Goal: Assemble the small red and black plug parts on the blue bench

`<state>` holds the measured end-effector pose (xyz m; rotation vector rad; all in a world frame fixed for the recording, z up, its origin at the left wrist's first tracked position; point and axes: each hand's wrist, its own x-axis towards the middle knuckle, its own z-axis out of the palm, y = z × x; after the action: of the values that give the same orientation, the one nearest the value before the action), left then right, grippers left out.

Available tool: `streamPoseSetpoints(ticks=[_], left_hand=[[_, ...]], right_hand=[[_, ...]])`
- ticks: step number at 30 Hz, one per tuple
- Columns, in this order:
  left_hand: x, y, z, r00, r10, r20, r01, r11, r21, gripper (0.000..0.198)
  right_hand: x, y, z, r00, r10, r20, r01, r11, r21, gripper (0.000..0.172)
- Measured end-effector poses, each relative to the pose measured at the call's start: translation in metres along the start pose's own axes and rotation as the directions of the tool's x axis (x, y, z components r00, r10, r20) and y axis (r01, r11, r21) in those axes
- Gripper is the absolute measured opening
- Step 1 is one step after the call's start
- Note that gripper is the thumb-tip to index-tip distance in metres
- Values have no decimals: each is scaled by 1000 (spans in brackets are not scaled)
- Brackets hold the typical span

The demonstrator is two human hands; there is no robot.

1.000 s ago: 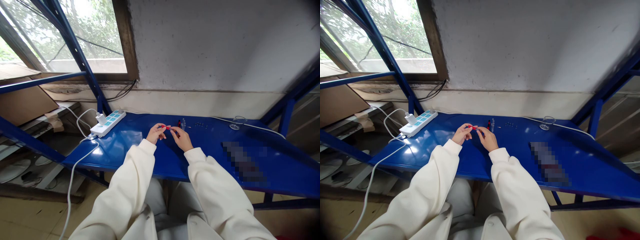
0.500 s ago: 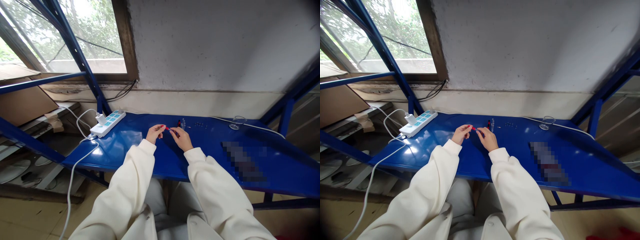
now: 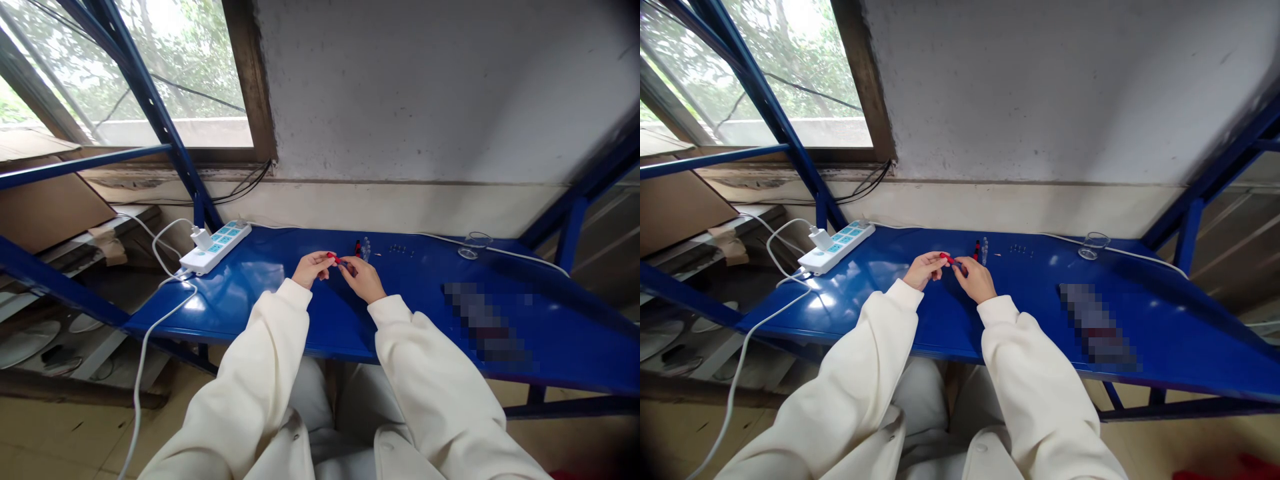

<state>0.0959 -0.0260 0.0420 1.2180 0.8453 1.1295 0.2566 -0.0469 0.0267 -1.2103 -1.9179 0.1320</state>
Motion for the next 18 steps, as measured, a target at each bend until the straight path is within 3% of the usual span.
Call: streamPoseSetpoints(ticks=[4, 9, 11, 14, 18], left_hand=[[1, -1, 0, 999, 35, -33, -36, 999, -21, 42], [5, -4, -4, 938, 154, -312, -187, 979, -78, 45], [6, -5, -2, 918, 183, -352, -203, 979, -19, 44], [6, -7, 8, 929, 232, -287, -194, 969, 156, 40], [11, -10, 29, 966, 240, -93, -174, 875, 453, 33]], right_hand=[[0, 1, 0, 1000, -7, 21, 8, 1000, -19, 29], [1, 4, -4, 994, 101, -40, -103, 993, -52, 28], [2, 5, -7, 984, 160, -81, -161, 987, -4, 28], [3, 9, -15, 962, 258, -83, -256, 966, 40, 27], [2, 19, -23, 924, 382, -15, -382, 924, -24, 20]])
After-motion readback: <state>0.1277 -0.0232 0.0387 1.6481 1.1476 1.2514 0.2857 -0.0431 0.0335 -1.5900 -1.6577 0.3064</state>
